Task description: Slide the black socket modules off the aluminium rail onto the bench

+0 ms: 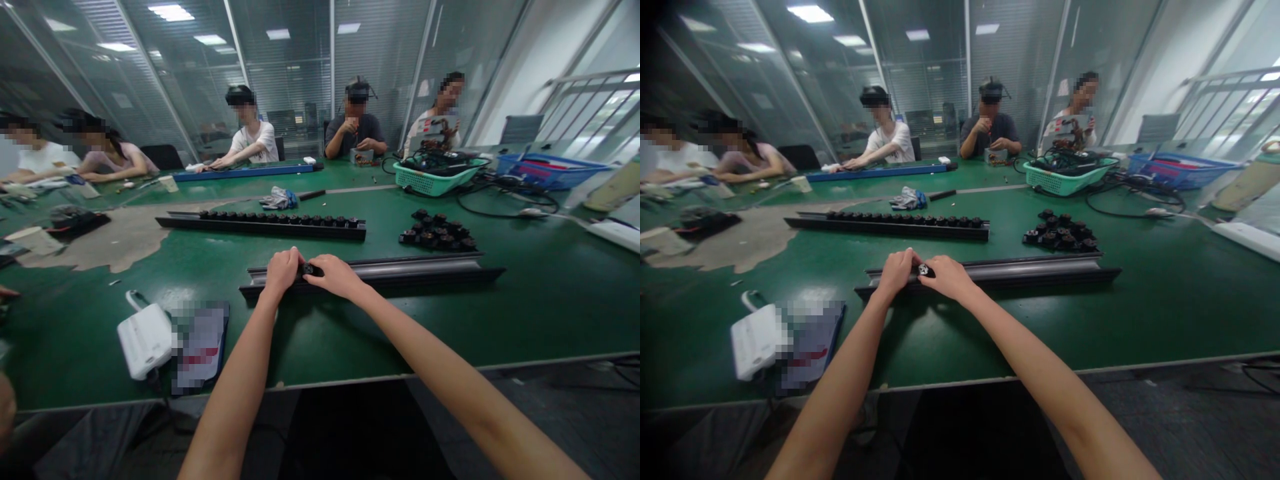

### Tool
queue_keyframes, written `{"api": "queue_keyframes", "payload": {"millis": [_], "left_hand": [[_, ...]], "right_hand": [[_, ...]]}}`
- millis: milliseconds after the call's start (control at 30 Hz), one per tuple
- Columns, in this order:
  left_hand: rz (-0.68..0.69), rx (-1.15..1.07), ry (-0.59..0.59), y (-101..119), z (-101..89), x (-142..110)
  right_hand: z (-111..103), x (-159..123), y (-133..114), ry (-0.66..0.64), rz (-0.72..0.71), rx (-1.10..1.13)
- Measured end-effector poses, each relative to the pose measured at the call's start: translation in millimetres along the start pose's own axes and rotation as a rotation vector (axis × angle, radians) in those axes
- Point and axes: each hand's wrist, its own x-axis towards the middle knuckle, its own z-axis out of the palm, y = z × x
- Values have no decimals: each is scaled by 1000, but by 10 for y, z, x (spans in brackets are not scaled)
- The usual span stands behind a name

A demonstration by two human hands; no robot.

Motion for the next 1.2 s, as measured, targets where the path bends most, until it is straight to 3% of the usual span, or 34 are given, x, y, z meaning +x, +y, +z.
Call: {"api": "queue_keyframes", "payload": {"millis": [300, 500, 867, 1000, 1200], "left_hand": [[-18, 54, -16, 62, -40, -22], [-15, 61, -5, 32, -1, -11], [-30, 327, -66, 208, 3, -59], [38, 483, -96, 280, 22, -73], [98, 520, -126, 304, 12, -88]], "right_hand": [[-81, -96, 266, 6, -92, 34], [-74, -220, 421, 78, -97, 77], [-68, -291, 402, 98, -75, 57], [-80, -288, 391, 85, -69, 34], [-73, -296, 374, 106, -63, 12]]}}
